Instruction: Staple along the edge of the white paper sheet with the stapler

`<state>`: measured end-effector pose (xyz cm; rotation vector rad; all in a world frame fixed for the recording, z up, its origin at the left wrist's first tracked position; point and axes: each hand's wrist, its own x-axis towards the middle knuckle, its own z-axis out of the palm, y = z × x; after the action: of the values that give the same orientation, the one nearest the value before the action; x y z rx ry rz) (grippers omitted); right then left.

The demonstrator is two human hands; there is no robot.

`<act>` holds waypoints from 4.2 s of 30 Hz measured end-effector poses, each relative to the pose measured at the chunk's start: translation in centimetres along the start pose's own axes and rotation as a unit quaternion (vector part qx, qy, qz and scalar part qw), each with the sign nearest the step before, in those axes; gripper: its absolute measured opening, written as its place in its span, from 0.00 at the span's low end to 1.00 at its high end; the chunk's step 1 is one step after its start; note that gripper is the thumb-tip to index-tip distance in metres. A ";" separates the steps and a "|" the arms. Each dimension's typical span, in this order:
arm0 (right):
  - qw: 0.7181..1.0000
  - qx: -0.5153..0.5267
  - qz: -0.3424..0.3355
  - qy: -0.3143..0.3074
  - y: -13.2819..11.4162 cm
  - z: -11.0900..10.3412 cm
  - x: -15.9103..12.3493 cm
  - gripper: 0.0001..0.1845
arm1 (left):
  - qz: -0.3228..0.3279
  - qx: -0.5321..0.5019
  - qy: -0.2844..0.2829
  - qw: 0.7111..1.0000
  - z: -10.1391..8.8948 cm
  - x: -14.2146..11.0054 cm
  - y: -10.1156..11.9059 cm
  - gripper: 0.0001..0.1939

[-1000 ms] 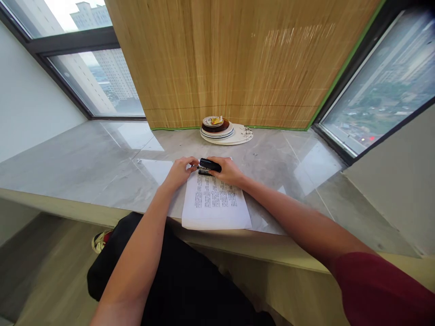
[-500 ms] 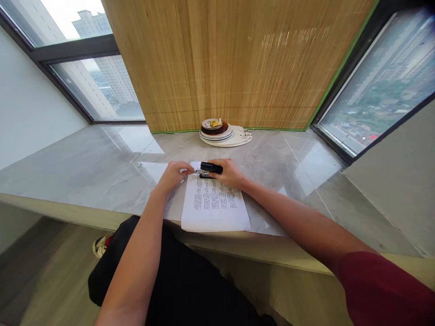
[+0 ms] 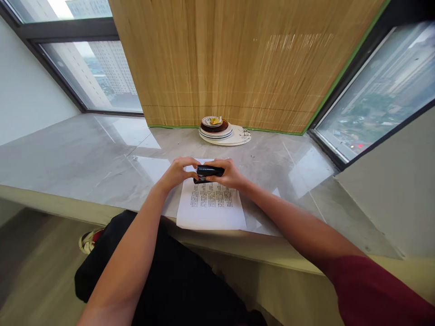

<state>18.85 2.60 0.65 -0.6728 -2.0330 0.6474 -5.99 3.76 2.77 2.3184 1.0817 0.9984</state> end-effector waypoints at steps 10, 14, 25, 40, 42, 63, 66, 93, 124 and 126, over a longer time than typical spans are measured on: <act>0.992 -0.081 0.097 -0.010 -0.8 -8.9 -0.7 0.23 | 0.025 0.029 -0.110 0.993 2.4 -1.0 1.5 0.23; 0.983 -0.094 0.140 -0.072 0.2 -14.1 -3.8 0.27 | -0.035 0.132 -0.238 0.962 3.7 -1.5 2.0 0.35; 0.963 -0.072 0.063 -0.253 -0.6 -12.8 -4.6 0.27 | -0.040 0.196 -0.249 0.948 3.9 -1.3 1.8 0.37; 0.961 -0.072 0.007 -0.267 -0.8 -13.3 -4.9 0.25 | 0.023 0.159 -0.307 0.938 6.4 -1.4 4.6 0.39; 0.961 -0.057 0.004 -0.272 -1.2 -12.6 -4.9 0.26 | 0.015 0.164 -0.303 0.939 6.3 -1.4 4.6 0.40; 0.968 -0.140 0.058 -0.200 -1.7 -9.2 -4.8 0.15 | 0.117 0.109 -0.376 0.913 4.4 -1.3 4.3 0.28; 0.962 -0.185 0.058 -0.194 -2.0 -8.8 -4.9 0.14 | 0.118 0.109 -0.371 0.915 4.4 -1.5 4.3 0.28; 0.948 -0.251 0.055 -0.185 -1.8 -7.7 -5.5 0.20 | 0.106 0.103 -0.374 0.916 4.1 -1.5 4.5 0.26; 0.964 -0.132 0.217 -0.076 1.6 -15.6 -4.6 0.21 | 0.114 0.076 -0.356 0.924 3.9 -1.5 3.6 0.36; 0.965 -0.134 0.223 0.014 1.0 -14.1 -3.6 0.21 | 0.119 0.073 -0.312 0.940 3.4 -1.4 3.6 0.36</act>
<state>32.84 3.62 4.73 -1.3165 -1.9735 0.6123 -2.28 0.26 2.03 2.6503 0.6406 0.2021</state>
